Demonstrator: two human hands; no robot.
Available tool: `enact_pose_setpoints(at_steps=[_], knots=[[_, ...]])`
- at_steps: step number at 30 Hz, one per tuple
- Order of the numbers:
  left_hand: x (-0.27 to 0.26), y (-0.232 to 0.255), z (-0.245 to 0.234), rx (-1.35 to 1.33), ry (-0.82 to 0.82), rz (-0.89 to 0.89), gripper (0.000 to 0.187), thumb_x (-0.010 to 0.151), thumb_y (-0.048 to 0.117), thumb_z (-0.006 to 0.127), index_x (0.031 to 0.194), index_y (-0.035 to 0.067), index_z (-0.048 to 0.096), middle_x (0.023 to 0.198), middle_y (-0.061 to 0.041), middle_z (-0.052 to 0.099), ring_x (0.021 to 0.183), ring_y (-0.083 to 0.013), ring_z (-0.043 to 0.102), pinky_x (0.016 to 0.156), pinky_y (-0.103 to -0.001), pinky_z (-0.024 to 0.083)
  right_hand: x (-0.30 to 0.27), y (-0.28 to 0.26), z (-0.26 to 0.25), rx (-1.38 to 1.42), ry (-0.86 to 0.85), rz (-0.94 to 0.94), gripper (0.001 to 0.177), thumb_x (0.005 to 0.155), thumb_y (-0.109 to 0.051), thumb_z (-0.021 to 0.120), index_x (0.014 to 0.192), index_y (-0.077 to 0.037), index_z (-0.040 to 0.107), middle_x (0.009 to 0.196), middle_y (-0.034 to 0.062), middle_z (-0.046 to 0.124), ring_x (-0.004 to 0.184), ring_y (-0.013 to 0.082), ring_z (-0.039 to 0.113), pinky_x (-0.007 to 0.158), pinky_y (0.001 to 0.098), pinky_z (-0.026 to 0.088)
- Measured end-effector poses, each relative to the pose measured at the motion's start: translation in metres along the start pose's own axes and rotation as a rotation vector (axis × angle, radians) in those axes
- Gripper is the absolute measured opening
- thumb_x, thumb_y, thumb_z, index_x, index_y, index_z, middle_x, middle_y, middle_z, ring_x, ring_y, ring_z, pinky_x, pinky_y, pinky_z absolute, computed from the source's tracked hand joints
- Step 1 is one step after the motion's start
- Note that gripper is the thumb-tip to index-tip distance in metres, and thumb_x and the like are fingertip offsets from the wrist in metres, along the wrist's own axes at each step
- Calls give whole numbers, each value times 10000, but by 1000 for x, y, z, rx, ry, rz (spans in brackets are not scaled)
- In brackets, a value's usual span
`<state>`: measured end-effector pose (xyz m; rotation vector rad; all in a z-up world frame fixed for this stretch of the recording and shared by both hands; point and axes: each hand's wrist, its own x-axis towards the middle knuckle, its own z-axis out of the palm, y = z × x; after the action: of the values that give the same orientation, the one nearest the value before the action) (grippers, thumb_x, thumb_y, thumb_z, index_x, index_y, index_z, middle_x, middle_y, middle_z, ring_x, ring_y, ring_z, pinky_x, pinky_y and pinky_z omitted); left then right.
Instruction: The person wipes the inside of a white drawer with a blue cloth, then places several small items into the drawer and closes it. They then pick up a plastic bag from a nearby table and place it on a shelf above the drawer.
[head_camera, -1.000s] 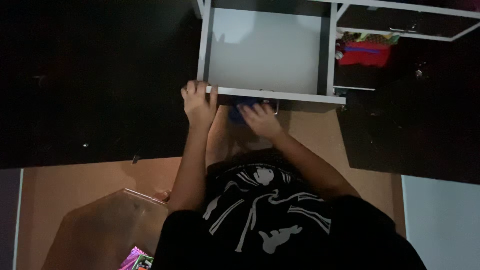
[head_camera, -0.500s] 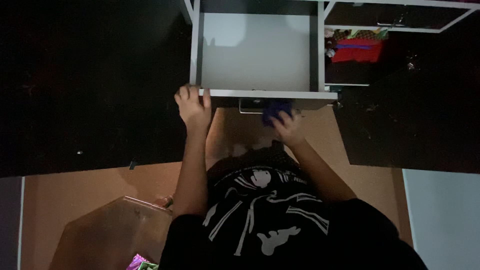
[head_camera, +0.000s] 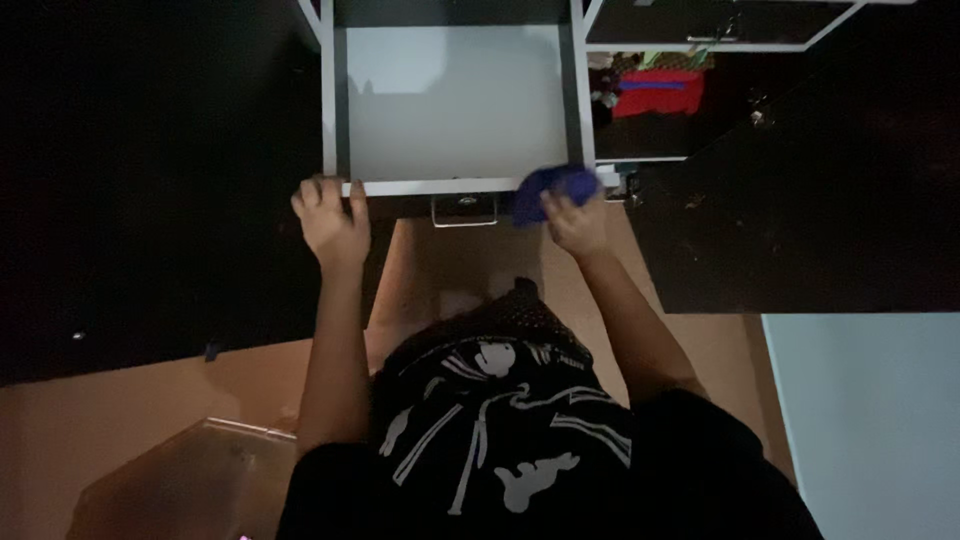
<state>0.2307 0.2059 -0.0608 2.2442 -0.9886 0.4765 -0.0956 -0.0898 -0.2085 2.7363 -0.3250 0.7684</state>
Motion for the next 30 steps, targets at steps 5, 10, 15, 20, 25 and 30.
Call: enact_pose_setpoints(at_steps=[5, 10, 15, 20, 25, 30], knots=[[-2, -1, 2, 35, -58, -108, 257, 1047, 291, 664, 1143, 53, 643, 1243, -177, 568, 1145, -402, 514, 886, -514, 521, -42, -4, 0, 18, 113, -29, 395, 1031, -185, 582, 1413, -91, 620, 1391, 209, 622, 1222, 381, 638, 1029, 578, 490], [-1, 9, 1, -38, 31, -94, 222, 1054, 260, 647, 1116, 47, 640, 1233, -154, 572, 1171, -401, 489, 937, -514, 485, -64, 11, -20, 995, 725, 883, 376, 1156, -246, 439, 1451, -38, 545, 1436, 159, 598, 1308, 318, 577, 1136, 499, 459], [-2, 14, 2, -53, 76, -89, 203, 1013, 207, 633, 1097, 23, 639, 1219, -163, 568, 1133, -395, 482, 968, -516, 437, -34, 21, -42, 1959, 474, 1304, 322, 1116, -205, 448, 1393, -44, 480, 1156, 64, 617, 1014, 218, 607, 825, 384, 500], [-2, 30, -5, -90, 72, -149, 143, 985, 151, 611, 1069, 39, 641, 1200, -142, 608, 1154, -386, 489, 1036, -509, 394, -28, 15, -10, 2179, 214, 1189, 303, 1128, -248, 412, 1344, -65, 519, 1026, 55, 605, 854, 191, 598, 684, 359, 501], [1, 41, -1, -73, 128, -184, 162, 988, 135, 580, 1101, 30, 630, 1222, -158, 608, 1190, -378, 507, 1090, -519, 377, -15, 29, 38, 2560, -170, 1144, 348, 1147, -278, 405, 1367, -40, 532, 1113, 100, 610, 948, 224, 602, 766, 384, 508], [-4, 42, 9, 84, 50, -319, 254, 1018, 169, 548, 1232, 37, 588, 1389, -210, 540, 1312, -428, 480, 1163, -580, 294, 30, -8, 80, 2697, -450, 1047, 397, 1167, -308, 397, 1391, -15, 545, 1200, 145, 614, 1043, 258, 607, 848, 409, 516]])
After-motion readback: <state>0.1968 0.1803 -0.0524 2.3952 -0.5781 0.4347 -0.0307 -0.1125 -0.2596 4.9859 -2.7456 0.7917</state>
